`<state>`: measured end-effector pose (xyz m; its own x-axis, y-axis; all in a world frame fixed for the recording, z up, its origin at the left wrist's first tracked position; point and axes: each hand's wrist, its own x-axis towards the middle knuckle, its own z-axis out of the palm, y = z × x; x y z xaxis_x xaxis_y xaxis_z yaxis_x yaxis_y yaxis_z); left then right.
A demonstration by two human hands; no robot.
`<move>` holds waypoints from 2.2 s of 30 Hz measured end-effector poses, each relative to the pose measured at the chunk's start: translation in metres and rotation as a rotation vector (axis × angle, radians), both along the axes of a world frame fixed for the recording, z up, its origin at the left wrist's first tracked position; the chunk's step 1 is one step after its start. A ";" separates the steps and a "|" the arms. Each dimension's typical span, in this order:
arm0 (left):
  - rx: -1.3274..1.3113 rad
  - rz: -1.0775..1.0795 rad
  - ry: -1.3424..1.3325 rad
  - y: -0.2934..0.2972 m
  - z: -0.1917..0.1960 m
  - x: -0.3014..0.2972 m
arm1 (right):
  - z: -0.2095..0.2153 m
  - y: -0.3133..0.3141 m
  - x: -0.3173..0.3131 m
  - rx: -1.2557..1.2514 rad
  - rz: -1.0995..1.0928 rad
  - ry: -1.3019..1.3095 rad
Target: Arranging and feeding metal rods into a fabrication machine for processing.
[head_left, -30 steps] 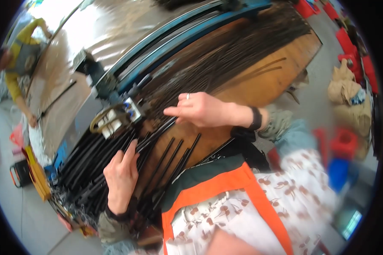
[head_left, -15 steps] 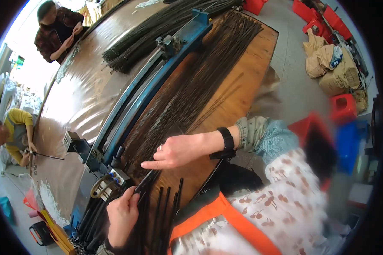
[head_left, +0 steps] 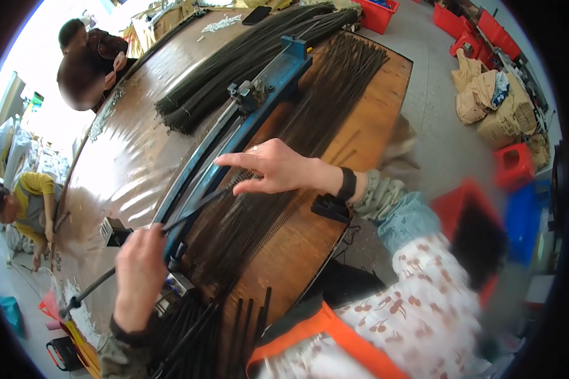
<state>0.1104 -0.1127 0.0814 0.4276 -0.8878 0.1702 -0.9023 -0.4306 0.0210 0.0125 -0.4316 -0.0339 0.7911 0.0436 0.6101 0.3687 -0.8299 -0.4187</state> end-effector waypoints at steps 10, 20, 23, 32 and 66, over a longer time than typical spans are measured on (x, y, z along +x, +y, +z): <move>0.054 -0.159 0.113 -0.081 -0.026 0.007 | -0.012 -0.116 0.016 -0.091 -0.025 -0.186; -0.058 -0.066 0.172 -0.080 -0.034 0.017 | -0.010 -0.169 -0.013 -0.382 -0.372 -0.524; 0.093 -0.052 0.165 -0.073 -0.038 0.011 | -0.011 -0.127 -0.006 -0.136 -0.316 -0.502; 0.068 -0.058 0.174 -0.076 -0.040 0.011 | -0.041 -0.130 0.017 -0.220 -0.133 -0.160; -0.206 0.265 -0.054 0.145 -0.011 0.007 | -0.007 0.103 0.069 0.138 0.105 -0.385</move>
